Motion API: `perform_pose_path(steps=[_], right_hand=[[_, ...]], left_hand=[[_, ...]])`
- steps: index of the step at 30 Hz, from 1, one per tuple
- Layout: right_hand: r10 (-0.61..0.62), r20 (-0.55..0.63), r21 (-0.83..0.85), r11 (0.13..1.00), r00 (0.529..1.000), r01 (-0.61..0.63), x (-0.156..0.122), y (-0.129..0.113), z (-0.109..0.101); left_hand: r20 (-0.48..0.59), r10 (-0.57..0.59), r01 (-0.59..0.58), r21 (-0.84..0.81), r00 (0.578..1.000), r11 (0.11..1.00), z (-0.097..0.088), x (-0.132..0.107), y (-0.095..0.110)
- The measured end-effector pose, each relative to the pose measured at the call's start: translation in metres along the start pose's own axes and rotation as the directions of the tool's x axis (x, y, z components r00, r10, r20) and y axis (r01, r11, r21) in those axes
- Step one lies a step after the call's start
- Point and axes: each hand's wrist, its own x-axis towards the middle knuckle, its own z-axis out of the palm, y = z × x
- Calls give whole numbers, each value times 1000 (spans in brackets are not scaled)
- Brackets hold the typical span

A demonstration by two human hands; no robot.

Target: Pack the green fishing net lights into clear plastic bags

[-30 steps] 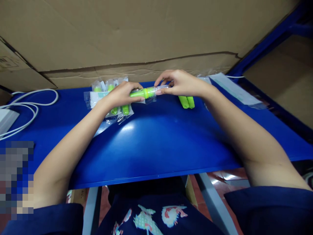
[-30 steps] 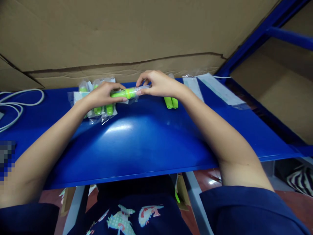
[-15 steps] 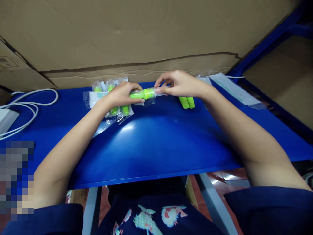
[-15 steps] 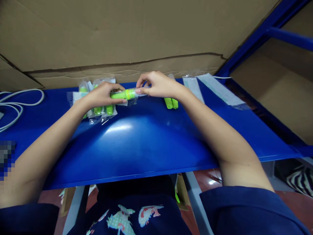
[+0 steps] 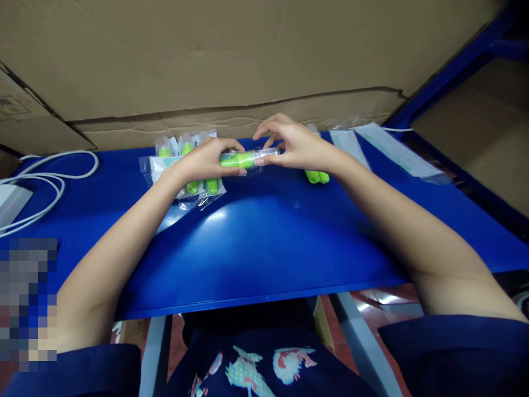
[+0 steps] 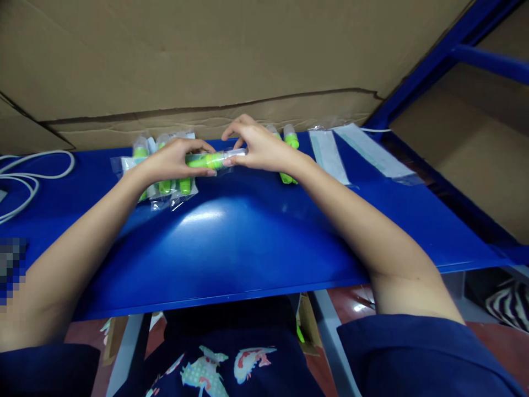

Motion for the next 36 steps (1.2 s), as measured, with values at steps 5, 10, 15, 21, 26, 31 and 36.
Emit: perform_pose_path(steps=[5, 10, 15, 21, 26, 31, 36], right_hand=[[7, -32, 15, 1000, 999, -7, 0, -6, 8], [0, -59, -25, 1000, 998, -1, -3, -17, 15], [-3, -133, -46, 999, 991, -3, -5, -21, 8], [102, -109, 110, 990, 989, -90, 1, -2, -2], [147, 338, 509, 802, 929, -312, 3, 9, -1], [117, 482, 611, 665, 868, -429, 0, 3, 8], [166, 399, 630, 664, 902, -401, 0, -7, 21]], left_hand=[[15, -4, 4, 1, 1000, 1000, -2, -1, 6], [-22, 25, -25, 15, 999, 1000, 2, 0, 11], [-89, 33, -34, -3, 995, 999, -2, -1, 10], [-129, 23, -29, -41, 991, 999, -5, -3, 6], [-134, 52, -60, -57, 990, 997, -4, -3, 11], [-96, 86, -94, -81, 992, 992, 0, -1, 23], [-90, 101, -104, -39, 991, 994, 2, -2, 32]])
